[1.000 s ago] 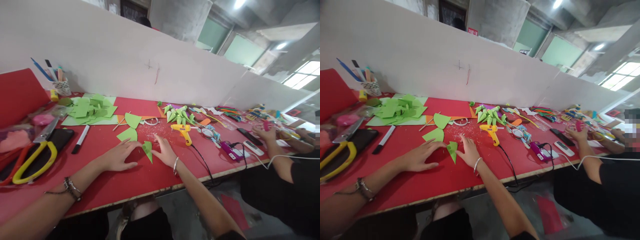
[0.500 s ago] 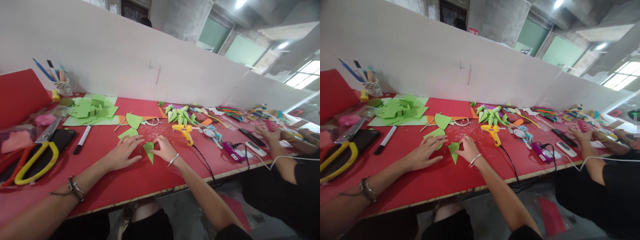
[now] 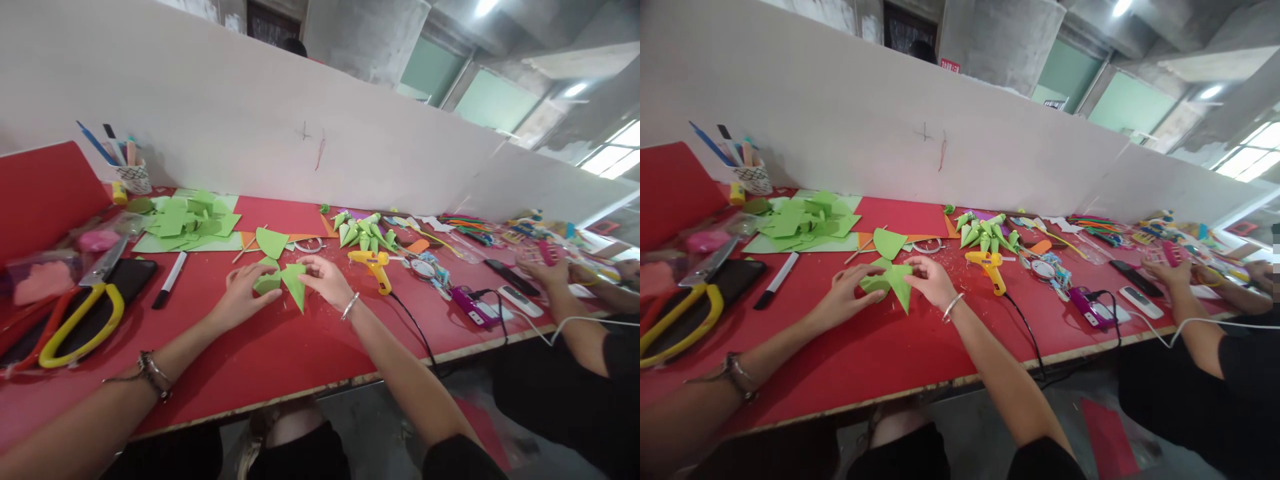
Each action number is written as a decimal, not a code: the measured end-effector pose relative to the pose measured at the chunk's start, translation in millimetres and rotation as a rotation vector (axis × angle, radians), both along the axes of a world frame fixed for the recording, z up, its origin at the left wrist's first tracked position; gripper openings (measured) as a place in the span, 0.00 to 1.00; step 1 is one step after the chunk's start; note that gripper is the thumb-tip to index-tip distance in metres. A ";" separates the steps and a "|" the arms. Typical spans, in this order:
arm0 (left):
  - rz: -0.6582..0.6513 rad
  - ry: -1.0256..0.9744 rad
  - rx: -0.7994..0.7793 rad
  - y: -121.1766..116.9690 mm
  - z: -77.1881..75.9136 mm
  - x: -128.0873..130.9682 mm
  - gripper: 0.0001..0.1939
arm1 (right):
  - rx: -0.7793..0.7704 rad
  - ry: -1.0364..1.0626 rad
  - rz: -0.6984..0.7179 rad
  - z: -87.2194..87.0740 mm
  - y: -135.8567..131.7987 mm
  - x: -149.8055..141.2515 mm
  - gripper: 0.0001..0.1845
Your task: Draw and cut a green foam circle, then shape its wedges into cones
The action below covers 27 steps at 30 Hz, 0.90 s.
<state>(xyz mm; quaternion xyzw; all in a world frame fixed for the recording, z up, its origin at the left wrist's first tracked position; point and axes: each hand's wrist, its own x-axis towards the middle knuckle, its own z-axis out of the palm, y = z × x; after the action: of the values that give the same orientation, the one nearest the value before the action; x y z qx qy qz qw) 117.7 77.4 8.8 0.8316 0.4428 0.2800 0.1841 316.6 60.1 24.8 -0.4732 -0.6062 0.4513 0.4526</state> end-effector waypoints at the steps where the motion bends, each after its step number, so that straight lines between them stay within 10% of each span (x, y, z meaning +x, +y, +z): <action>1: 0.005 -0.025 -0.031 0.9 1.4 0.0 0.19 | 0.009 0.046 -0.001 -0.1 3.8 -4.7 0.15; 15: -0.020 -0.156 -0.026 6.1 1.6 -0.3 0.13 | 0.001 0.065 0.202 -12.7 21.0 -27.5 0.15; 27: -0.053 -0.053 -0.030 6.2 -0.2 0.1 0.09 | 0.110 0.035 -0.042 -6.1 19.7 -17.0 0.10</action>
<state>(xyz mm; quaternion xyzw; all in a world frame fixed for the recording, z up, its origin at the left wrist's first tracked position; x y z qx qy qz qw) 117.9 83.6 8.6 0.8325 0.4197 0.2902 0.2157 299.6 79.8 18.7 -0.4522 -0.6121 0.4158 0.4979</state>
